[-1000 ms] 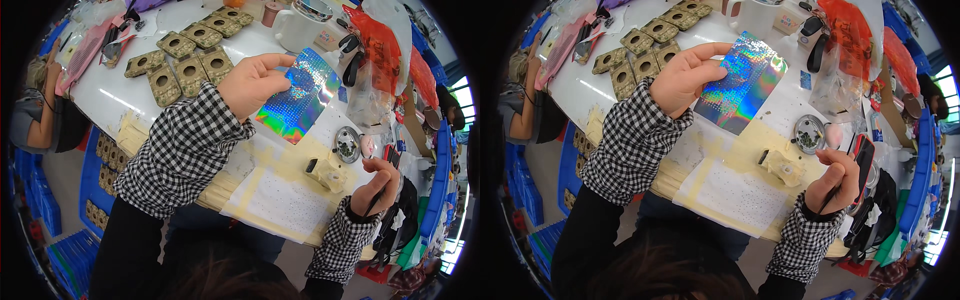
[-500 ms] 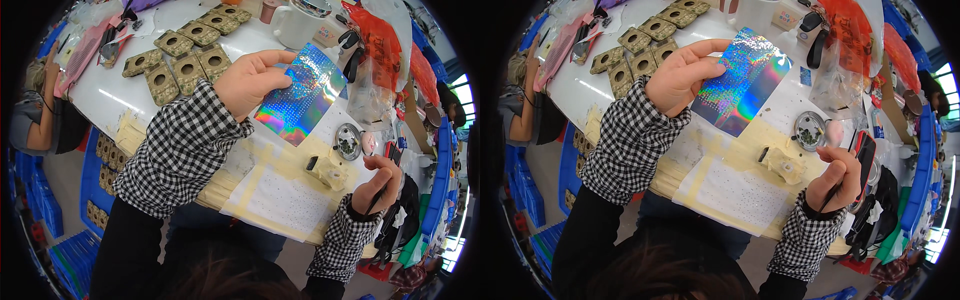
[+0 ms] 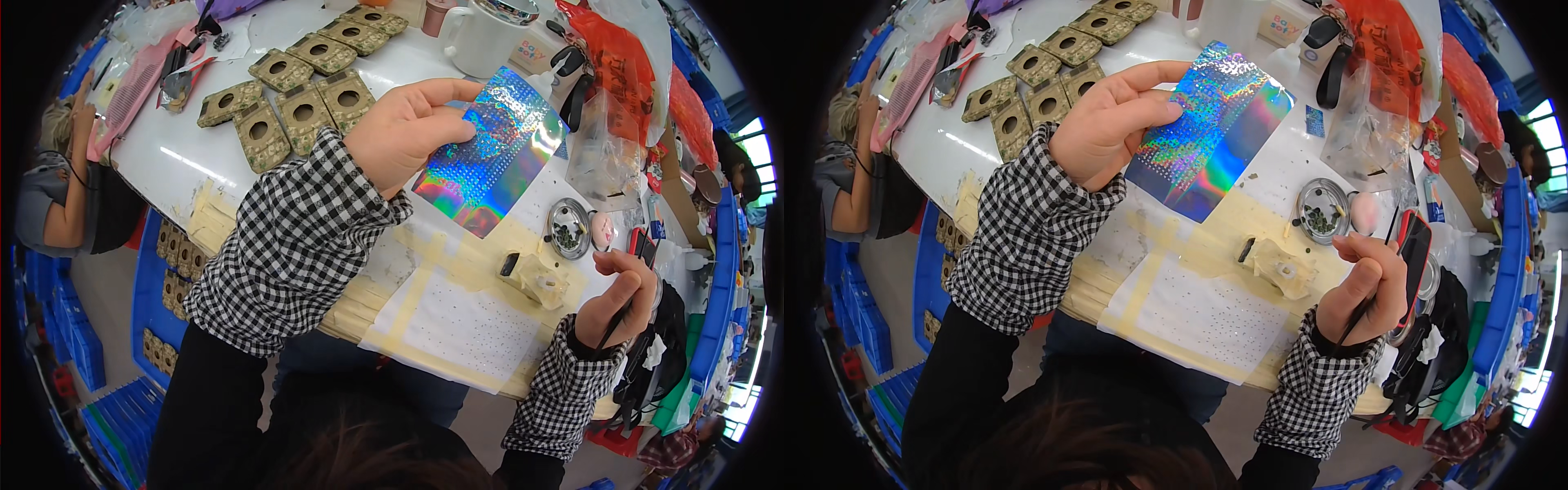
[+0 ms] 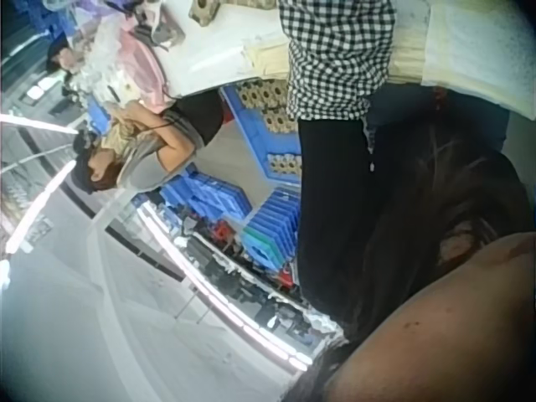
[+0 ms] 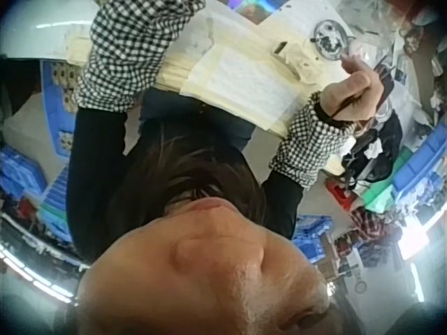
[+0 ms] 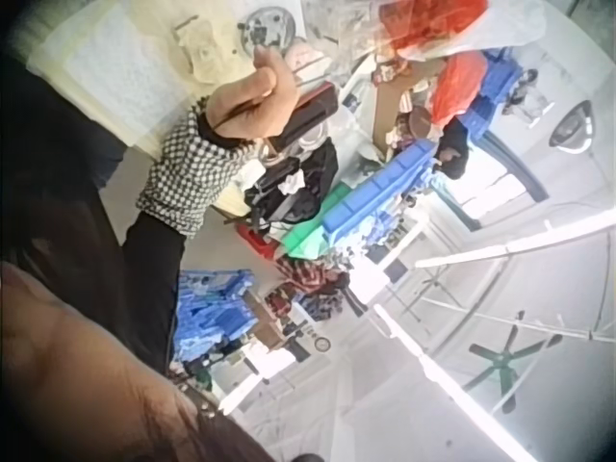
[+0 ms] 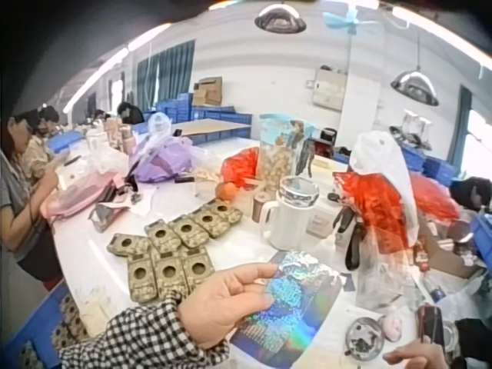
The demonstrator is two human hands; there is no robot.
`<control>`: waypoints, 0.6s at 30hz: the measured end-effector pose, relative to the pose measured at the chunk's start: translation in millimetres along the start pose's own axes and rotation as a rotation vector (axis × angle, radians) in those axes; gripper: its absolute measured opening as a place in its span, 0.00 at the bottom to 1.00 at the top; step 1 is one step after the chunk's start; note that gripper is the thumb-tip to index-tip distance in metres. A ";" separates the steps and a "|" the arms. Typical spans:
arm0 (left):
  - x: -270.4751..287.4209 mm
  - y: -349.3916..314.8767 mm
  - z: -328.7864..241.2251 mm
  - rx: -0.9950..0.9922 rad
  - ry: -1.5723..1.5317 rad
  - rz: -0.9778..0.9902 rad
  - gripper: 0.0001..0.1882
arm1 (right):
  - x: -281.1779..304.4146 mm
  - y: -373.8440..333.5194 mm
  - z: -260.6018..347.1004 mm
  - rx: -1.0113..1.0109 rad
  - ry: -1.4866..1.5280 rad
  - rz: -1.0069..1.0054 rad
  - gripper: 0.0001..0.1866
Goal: Applying tiny gems or components onto a holographic sticker sheet using a manual picker tool.
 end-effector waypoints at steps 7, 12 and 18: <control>-0.9 -2.4 -1.2 0.007 0.024 0.006 0.24 | 0.5 -0.7 -1.8 0.004 -0.019 0.002 0.22; -0.5 -3.8 -2.5 -0.005 0.040 -0.007 0.24 | 0.1 -1.1 -1.3 0.003 -0.015 0.004 0.22; -7.7 -9.2 4.3 0.095 0.098 0.027 0.18 | 1.8 -0.9 -1.0 -0.016 0.009 0.015 0.20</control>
Point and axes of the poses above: each hand's wrist, its own y-axis towards the middle knuckle, its own x-axis out of the back of the hand, z = x × y, the point moved 10 cm from there along y, towards the middle knuckle, and after that the axes turned 13 degrees about -z, right-handed, at the moved point
